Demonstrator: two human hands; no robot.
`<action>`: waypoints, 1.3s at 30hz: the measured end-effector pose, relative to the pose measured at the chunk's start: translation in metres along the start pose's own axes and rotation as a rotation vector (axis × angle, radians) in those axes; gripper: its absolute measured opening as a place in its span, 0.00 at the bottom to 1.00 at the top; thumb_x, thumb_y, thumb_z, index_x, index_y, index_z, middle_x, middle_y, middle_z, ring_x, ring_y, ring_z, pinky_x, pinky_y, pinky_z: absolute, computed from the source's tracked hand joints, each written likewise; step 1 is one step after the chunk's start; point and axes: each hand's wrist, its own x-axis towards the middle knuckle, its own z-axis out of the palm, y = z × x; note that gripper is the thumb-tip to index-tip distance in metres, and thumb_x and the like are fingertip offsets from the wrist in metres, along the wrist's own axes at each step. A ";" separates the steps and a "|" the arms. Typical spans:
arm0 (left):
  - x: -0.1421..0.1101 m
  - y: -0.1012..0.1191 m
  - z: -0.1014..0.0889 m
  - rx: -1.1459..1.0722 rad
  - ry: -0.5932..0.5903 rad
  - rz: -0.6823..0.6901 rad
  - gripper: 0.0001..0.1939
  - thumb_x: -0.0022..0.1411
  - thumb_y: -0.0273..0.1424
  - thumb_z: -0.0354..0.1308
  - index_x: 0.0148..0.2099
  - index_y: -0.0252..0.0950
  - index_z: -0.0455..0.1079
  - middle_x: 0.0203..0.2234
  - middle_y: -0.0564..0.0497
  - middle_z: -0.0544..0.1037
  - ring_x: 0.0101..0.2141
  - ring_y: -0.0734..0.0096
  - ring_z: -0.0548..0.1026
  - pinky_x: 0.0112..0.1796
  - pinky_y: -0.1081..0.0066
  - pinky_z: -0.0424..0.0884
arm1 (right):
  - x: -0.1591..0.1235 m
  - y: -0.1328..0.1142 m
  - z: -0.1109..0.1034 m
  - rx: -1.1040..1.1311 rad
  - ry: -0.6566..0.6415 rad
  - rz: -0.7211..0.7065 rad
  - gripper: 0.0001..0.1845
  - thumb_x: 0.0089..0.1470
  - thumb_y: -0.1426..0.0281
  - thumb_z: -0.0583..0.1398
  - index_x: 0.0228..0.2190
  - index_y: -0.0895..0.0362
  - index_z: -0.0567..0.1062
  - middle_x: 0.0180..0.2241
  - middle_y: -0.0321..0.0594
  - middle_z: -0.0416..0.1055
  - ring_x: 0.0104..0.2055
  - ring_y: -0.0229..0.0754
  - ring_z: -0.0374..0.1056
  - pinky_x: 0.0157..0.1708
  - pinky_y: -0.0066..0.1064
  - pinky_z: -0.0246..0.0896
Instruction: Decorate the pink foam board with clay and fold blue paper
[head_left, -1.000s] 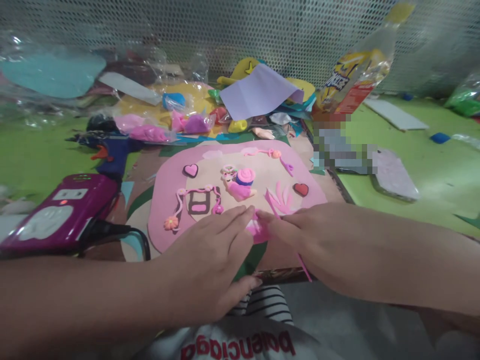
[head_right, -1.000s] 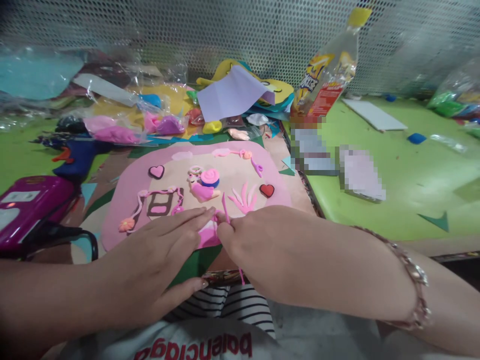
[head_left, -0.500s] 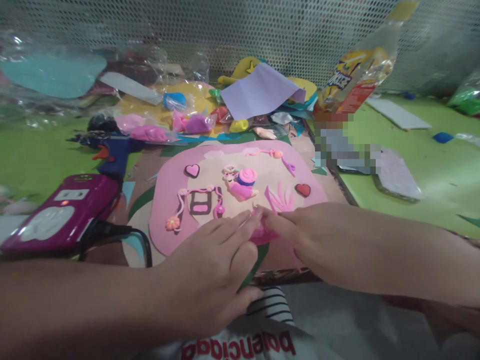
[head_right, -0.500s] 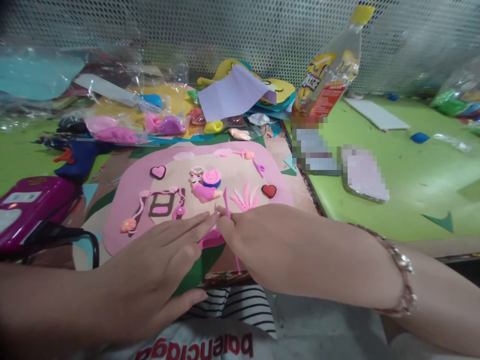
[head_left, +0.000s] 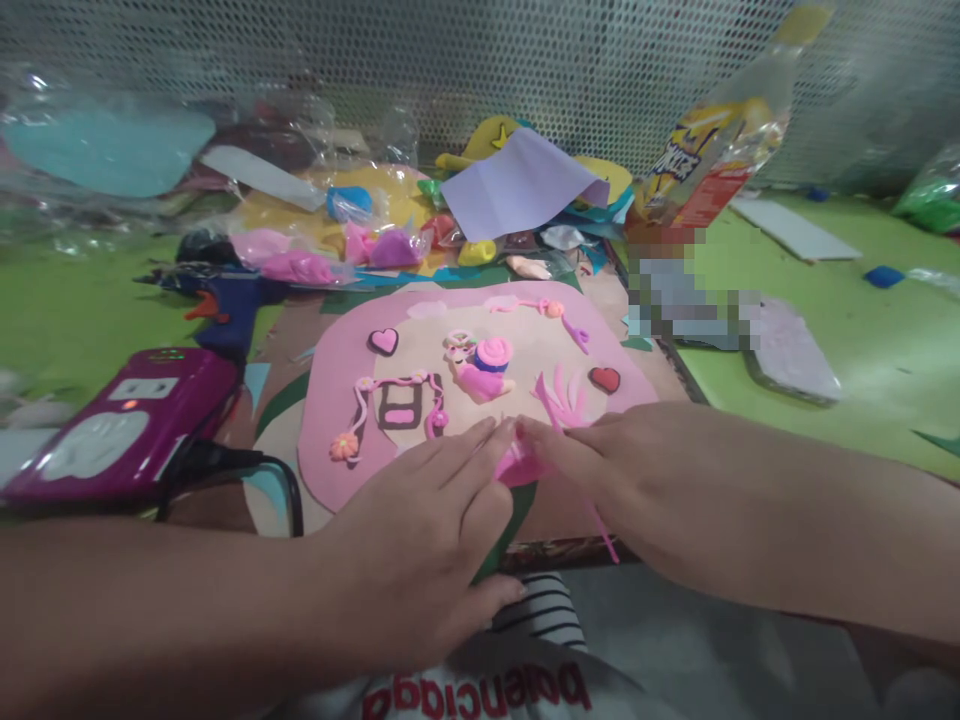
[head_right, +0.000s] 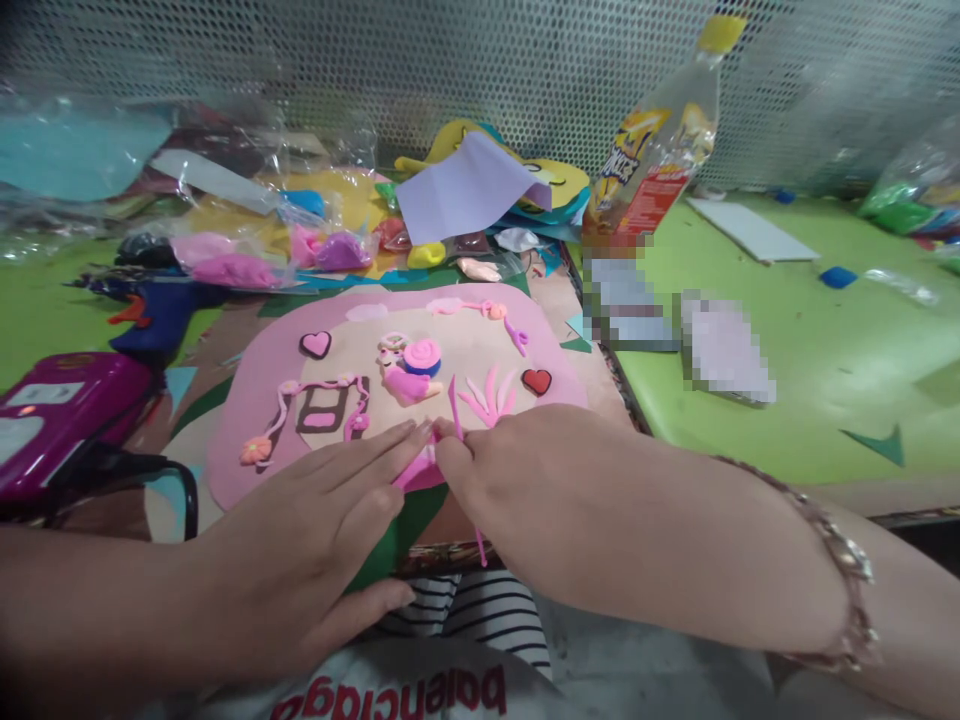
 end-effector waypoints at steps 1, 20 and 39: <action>0.000 0.000 0.000 0.005 -0.004 0.001 0.21 0.62 0.42 0.50 0.44 0.26 0.67 0.55 0.27 0.64 0.59 0.46 0.57 0.54 0.54 0.60 | 0.001 -0.001 -0.002 0.003 -0.011 0.021 0.27 0.56 0.76 0.50 0.58 0.63 0.58 0.32 0.39 0.72 0.27 0.38 0.63 0.26 0.30 0.48; -0.007 0.007 -0.009 0.073 0.041 0.008 0.13 0.61 0.37 0.54 0.37 0.31 0.66 0.46 0.32 0.73 0.51 0.48 0.69 0.50 0.57 0.67 | 0.031 0.028 -0.028 0.292 0.298 0.085 0.19 0.65 0.67 0.43 0.36 0.60 0.71 0.32 0.43 0.66 0.33 0.40 0.63 0.34 0.32 0.58; -0.009 0.004 -0.001 0.050 -0.009 -0.019 0.19 0.58 0.43 0.57 0.39 0.30 0.64 0.52 0.26 0.67 0.51 0.43 0.68 0.47 0.54 0.68 | 0.040 0.023 -0.016 0.648 0.334 0.312 0.09 0.52 0.79 0.54 0.37 0.57 0.63 0.31 0.36 0.67 0.26 0.34 0.65 0.24 0.26 0.57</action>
